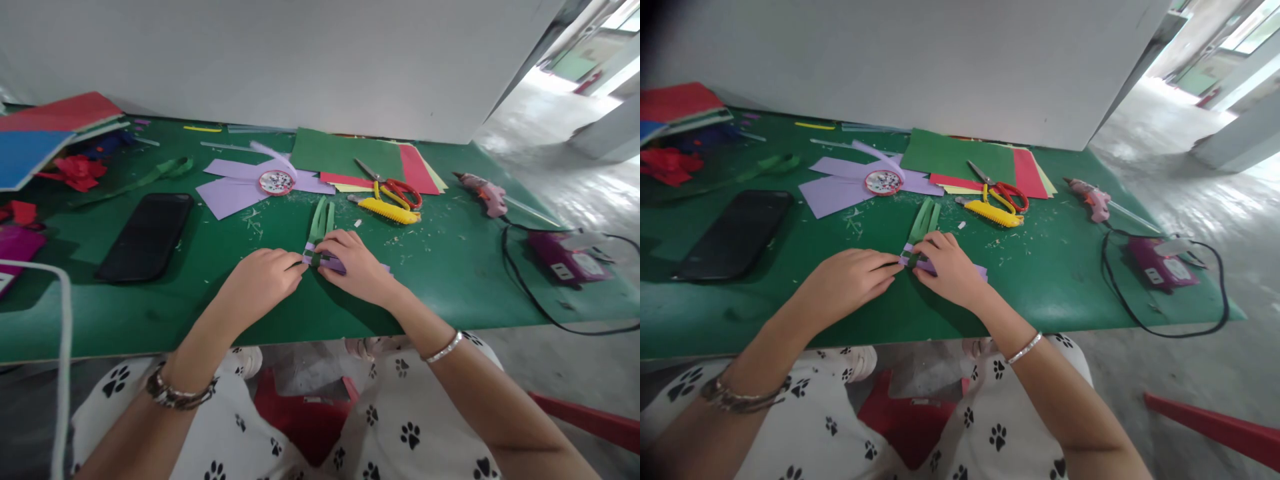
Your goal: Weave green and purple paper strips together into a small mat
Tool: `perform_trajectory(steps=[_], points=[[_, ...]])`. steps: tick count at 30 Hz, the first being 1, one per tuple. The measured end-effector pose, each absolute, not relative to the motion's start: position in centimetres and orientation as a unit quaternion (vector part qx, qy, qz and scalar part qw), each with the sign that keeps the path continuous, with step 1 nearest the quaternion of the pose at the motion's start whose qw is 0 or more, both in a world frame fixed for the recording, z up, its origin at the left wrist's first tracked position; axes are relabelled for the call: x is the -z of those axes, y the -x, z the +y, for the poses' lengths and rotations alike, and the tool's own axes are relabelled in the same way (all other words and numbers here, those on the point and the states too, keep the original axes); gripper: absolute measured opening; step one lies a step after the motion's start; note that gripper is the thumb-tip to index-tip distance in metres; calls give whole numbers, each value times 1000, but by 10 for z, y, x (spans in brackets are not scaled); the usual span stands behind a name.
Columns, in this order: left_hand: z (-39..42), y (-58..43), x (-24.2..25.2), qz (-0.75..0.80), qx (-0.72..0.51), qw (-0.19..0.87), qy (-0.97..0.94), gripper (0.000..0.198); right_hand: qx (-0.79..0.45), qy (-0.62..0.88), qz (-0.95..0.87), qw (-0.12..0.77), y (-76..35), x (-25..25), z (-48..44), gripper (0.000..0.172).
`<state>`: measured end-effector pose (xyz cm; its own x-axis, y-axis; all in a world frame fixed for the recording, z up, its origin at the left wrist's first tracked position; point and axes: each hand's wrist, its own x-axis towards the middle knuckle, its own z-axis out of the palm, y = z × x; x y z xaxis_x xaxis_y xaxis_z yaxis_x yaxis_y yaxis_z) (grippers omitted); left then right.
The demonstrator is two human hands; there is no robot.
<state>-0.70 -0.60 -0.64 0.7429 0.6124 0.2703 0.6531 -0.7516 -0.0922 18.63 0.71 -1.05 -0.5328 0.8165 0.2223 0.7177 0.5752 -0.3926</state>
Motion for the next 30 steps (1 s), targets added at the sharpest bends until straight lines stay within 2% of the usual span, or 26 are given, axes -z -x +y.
perform_trajectory(steps=[23,30], points=[[-4,6,10,-362,131,99,917,26,-129,446,-865,189,-186,10,7,20],[-4,7,11,-378,120,63,916,26,-137,439,-867,190,-189,7,6,22]])
